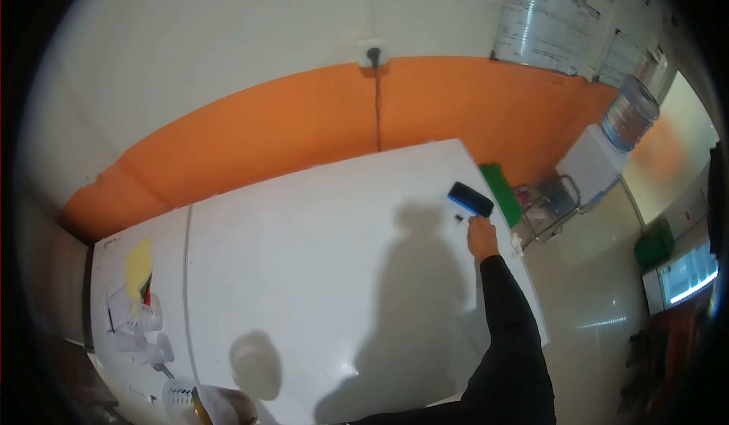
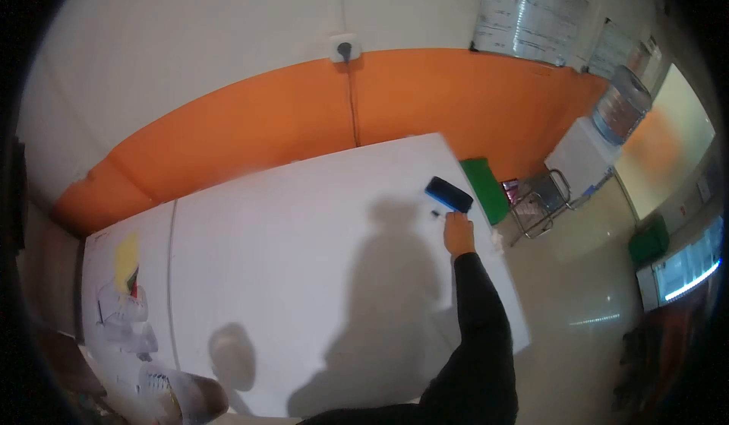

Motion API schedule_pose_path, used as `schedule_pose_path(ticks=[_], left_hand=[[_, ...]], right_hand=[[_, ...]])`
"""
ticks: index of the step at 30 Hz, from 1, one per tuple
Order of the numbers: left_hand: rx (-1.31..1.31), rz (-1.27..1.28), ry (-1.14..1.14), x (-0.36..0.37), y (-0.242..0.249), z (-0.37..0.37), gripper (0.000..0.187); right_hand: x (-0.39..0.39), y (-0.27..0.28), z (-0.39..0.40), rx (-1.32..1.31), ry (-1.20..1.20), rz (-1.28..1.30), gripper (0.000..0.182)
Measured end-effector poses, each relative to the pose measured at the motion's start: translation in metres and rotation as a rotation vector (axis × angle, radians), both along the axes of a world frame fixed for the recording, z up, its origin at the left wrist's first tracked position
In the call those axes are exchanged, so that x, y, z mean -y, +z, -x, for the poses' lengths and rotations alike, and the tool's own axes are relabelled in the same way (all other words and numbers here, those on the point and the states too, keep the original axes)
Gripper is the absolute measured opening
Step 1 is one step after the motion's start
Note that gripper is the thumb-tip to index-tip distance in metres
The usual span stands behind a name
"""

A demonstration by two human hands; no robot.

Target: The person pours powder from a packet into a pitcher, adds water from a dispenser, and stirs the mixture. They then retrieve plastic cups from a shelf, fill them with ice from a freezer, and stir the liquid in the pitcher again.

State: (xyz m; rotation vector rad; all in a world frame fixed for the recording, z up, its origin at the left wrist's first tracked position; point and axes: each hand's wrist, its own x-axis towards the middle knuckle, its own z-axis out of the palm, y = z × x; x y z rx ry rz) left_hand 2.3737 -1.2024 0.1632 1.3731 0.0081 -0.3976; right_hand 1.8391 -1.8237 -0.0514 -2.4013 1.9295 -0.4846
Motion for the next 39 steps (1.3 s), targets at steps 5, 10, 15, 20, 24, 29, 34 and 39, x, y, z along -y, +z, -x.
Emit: schedule_pose_path(ticks=[5,10,15,20,24,29,34,39], left_hand=[[-0.039,0.044,0.032,0.029,0.011,0.009,0.055],[0.007,0.005,0.049,0.013,0.008,0.009,0.049],[0.028,0.060,0.122,0.000,-0.005,0.007,0.032],[0.013,0.055,0.252,-0.006,0.000,0.012,0.018],[0.014,0.028,0.287,-0.047,-0.018,0.006,0.018],[0.061,-0.013,0.446,-0.106,-0.051,0.012,0.018],[0.023,-0.032,0.508,-0.161,-0.050,0.018,0.020],[-0.009,-0.035,0.547,-0.216,-0.059,0.021,0.015]], right_hand=[[0.053,-0.005,0.009,0.273,-0.213,0.195,0.050],[0.102,-0.011,0.064,0.201,0.006,-0.153,0.077],[0.093,0.037,-0.043,0.261,-0.045,-0.211,0.101],[-0.021,0.060,-0.309,0.604,0.472,-0.557,0.082],[-0.144,0.040,-0.533,0.839,0.819,-0.877,0.079],[-0.267,0.021,-0.753,0.540,0.775,-0.543,0.088],[-0.329,0.035,-0.856,0.484,0.589,-0.551,0.086],[-0.314,-0.016,-0.921,0.772,0.287,-0.641,0.073]])
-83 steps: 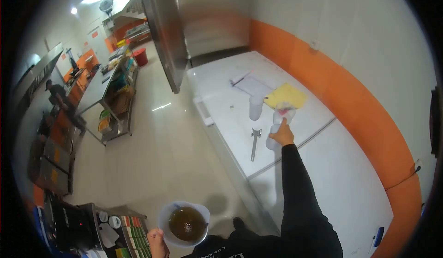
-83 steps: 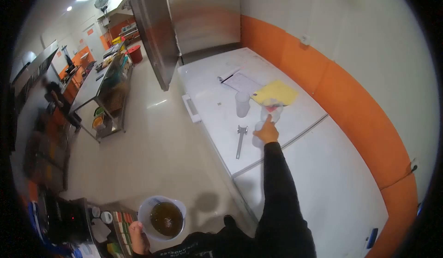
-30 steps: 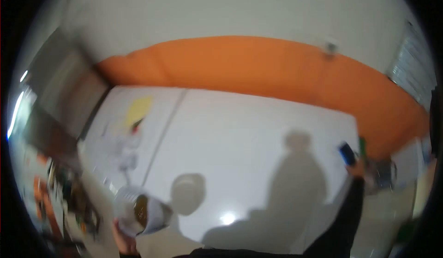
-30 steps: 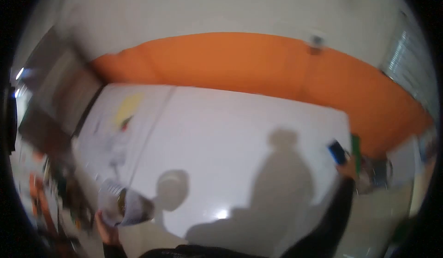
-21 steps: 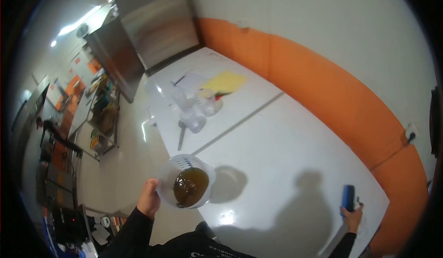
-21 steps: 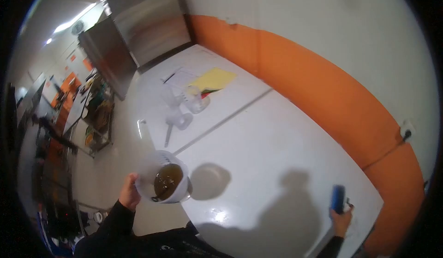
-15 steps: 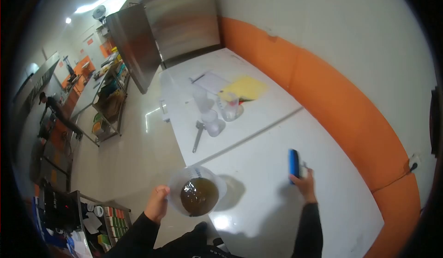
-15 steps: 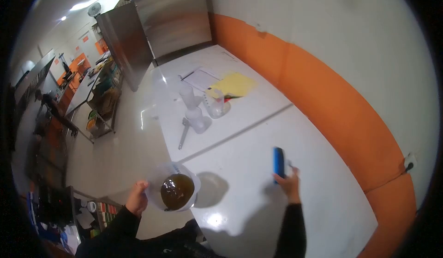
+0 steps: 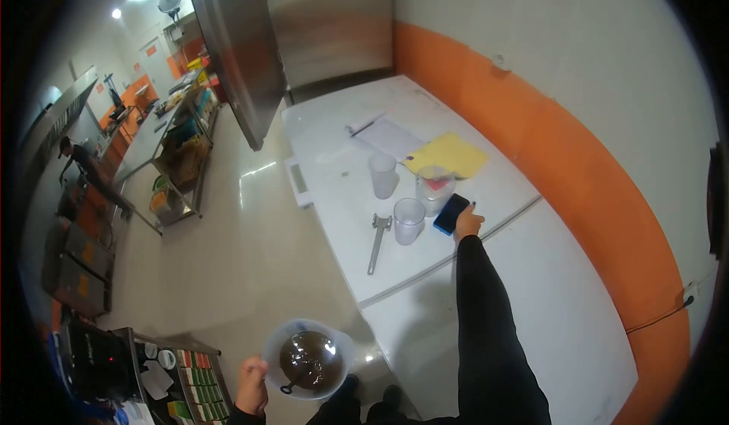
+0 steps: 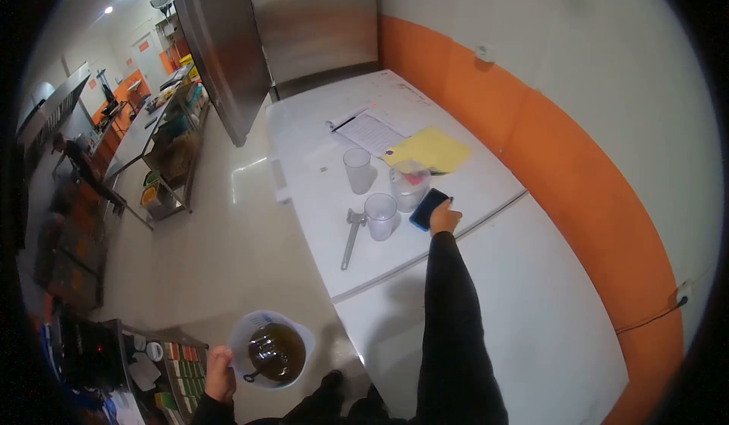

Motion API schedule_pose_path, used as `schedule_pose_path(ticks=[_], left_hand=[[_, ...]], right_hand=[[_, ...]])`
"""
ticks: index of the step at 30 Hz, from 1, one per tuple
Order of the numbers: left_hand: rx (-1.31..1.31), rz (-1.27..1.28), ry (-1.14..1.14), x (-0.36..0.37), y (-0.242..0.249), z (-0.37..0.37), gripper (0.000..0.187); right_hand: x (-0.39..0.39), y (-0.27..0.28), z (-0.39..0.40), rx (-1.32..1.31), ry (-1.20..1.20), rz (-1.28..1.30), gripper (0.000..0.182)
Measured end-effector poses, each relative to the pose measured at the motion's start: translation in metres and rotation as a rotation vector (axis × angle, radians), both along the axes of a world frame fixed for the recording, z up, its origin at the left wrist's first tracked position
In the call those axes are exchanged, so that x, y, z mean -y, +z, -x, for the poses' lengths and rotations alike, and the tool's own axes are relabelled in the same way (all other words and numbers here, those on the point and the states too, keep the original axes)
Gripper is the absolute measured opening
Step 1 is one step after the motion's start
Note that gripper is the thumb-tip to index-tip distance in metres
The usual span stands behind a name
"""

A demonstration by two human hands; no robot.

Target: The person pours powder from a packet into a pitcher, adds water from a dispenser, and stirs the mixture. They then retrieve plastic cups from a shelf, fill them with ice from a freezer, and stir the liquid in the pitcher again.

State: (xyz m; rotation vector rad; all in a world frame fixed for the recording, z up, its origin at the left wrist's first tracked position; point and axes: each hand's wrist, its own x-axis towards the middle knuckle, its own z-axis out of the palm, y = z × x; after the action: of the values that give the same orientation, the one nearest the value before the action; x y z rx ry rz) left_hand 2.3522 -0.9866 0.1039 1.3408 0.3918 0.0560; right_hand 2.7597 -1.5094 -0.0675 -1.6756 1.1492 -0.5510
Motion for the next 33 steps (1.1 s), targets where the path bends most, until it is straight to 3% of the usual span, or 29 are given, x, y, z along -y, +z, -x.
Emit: schedule_pose_path(ticks=[7,8,9,10,12,15,16,17,19,20,23,24,27,29,31,33], left_hand=[[0.057,-0.030,-0.016,-0.042,0.003,-0.010,0.014],[0.062,-0.054,0.005,-0.048,0.000,-0.011,0.016],[0.068,-0.076,0.013,-0.055,-0.002,-0.014,0.019],[0.070,-0.091,0.005,-0.059,-0.003,-0.018,0.020],[0.075,-0.118,-0.048,-0.069,-0.004,-0.031,0.024],[0.035,-0.005,-0.245,-0.103,-0.021,-0.058,0.034],[-0.125,-0.227,-0.212,-0.097,-0.014,-0.061,0.047],[-0.091,-0.213,-0.244,-0.094,-0.009,-0.070,0.046],[-0.035,-0.190,-0.296,-0.093,-0.003,-0.090,0.044],[0.038,0.058,-0.377,-0.106,-0.022,-0.115,0.048],[0.007,0.090,-0.430,-0.122,-0.043,-0.158,0.058],[0.124,0.081,-0.453,-0.106,-0.032,-0.151,0.058],[0.044,0.268,-0.370,-0.049,0.016,-0.122,0.032],[0.033,0.135,-0.293,-0.025,0.039,-0.103,0.038],[0.142,0.026,-0.280,-0.059,-0.002,-0.124,0.036],[0.067,-0.006,-0.249,-0.060,0.012,-0.121,0.035]], right_hand=[[0.031,-0.077,0.018,-0.039,0.471,0.532,0.068],[0.000,-0.023,0.065,0.007,0.364,0.488,0.062],[-0.013,-0.021,0.105,0.224,0.373,0.637,0.052],[-0.027,-0.016,0.151,0.362,0.439,0.469,0.035],[-0.072,0.024,0.276,0.304,0.539,0.474,0.016],[-0.137,0.070,0.471,-0.113,0.496,0.531,0.028],[-0.152,0.070,0.523,-0.216,0.450,0.560,0.028],[-0.164,0.068,0.570,-0.318,0.412,0.581,0.027],[-0.187,0.054,0.648,-0.370,0.271,0.738,0.028],[-0.200,0.047,0.678,-0.398,0.211,0.819,0.028],[-0.217,0.027,0.739,-0.594,0.361,0.884,0.030],[-0.221,0.033,0.745,-0.558,0.335,0.750,0.033],[-0.201,0.019,0.755,-0.716,0.535,0.437,0.038],[-0.167,-0.002,0.749,-0.839,0.744,0.118,0.042],[-0.154,0.007,0.731,-1.069,0.906,-0.191,0.046],[-0.155,0.026,0.738,-0.964,0.946,0.040,0.043]])
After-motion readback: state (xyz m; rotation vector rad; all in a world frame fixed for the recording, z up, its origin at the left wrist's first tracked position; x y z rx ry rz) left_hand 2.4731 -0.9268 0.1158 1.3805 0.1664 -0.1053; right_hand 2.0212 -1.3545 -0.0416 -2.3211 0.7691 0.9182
